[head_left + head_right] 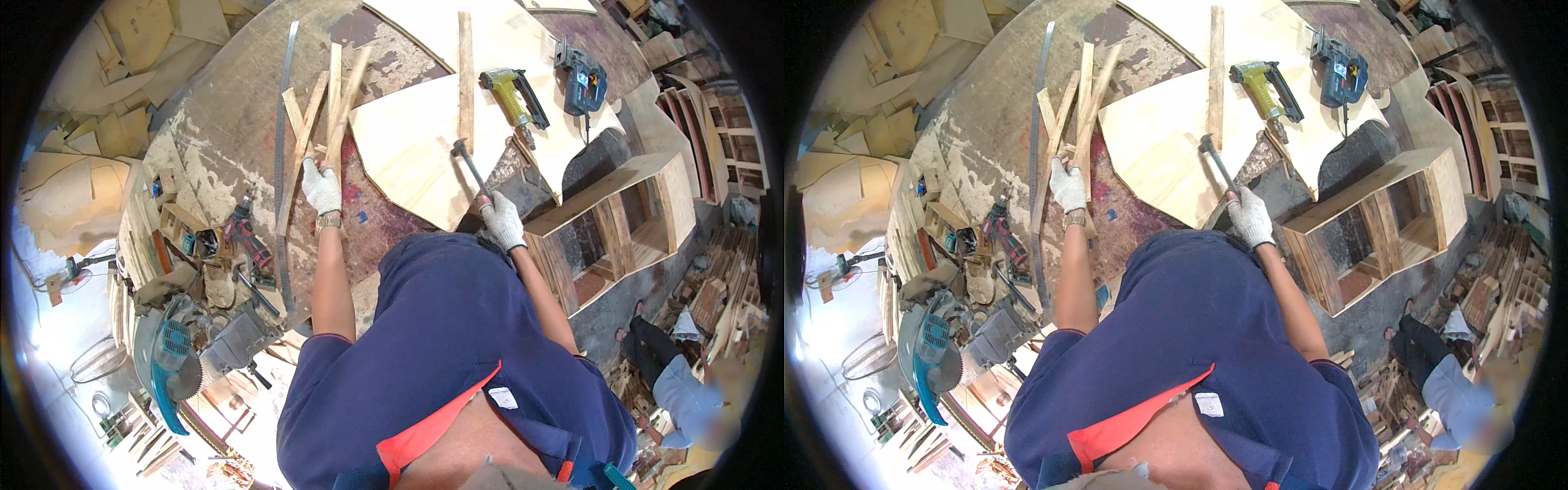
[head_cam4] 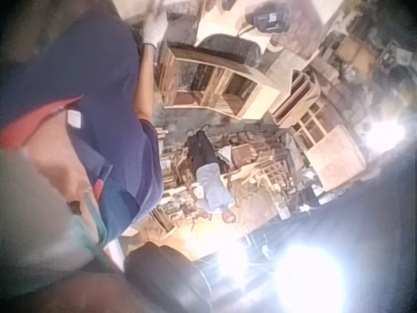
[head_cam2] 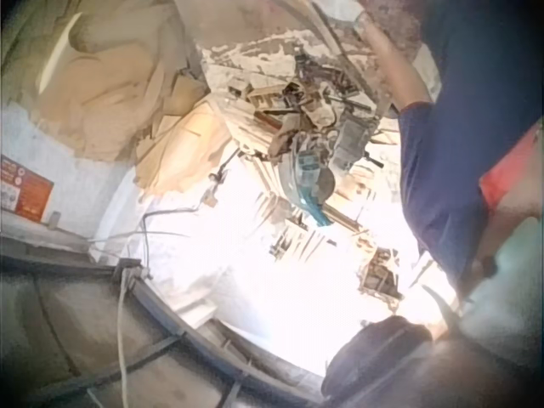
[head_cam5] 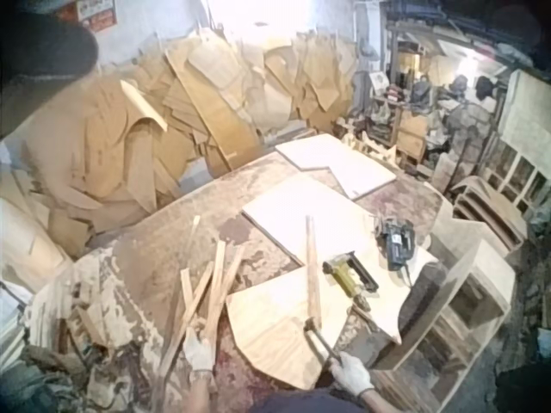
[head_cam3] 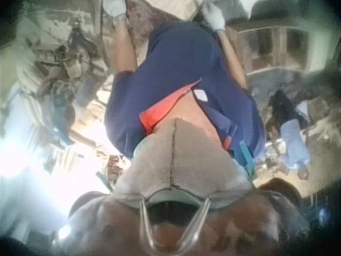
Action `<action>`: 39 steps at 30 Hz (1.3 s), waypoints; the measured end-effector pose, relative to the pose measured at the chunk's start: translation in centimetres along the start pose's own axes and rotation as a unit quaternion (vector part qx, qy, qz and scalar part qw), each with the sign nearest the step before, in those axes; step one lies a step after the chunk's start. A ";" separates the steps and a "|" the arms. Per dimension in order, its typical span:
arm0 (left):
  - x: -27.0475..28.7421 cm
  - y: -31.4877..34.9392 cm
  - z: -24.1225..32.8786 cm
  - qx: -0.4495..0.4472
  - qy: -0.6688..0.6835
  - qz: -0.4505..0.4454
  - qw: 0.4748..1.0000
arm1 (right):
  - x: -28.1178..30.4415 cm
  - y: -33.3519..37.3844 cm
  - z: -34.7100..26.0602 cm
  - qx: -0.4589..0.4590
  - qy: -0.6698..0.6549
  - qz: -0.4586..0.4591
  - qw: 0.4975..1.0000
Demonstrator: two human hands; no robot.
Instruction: The person uses a miter saw to cut wooden planks and then hammers nails into the planks to assemble a wooden structure. The person handles the planks and tools with care, ensuring precise cuts and secure assembly.
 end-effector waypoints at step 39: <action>10.5 4.9 14.6 0.130 0.660 -0.301 0.676 | -1.0 -0.1 3.9 -0.031 -0.070 -0.011 0.997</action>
Point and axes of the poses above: each hand's wrist, its own y-axis away from the middle knuckle, its own x-axis out of the back of the hand, z = x × y, the point moved 2 cm from there along -y, towards the middle knuckle, and after that the axes turned 11 degrees about -x, right-handed, at the moved point
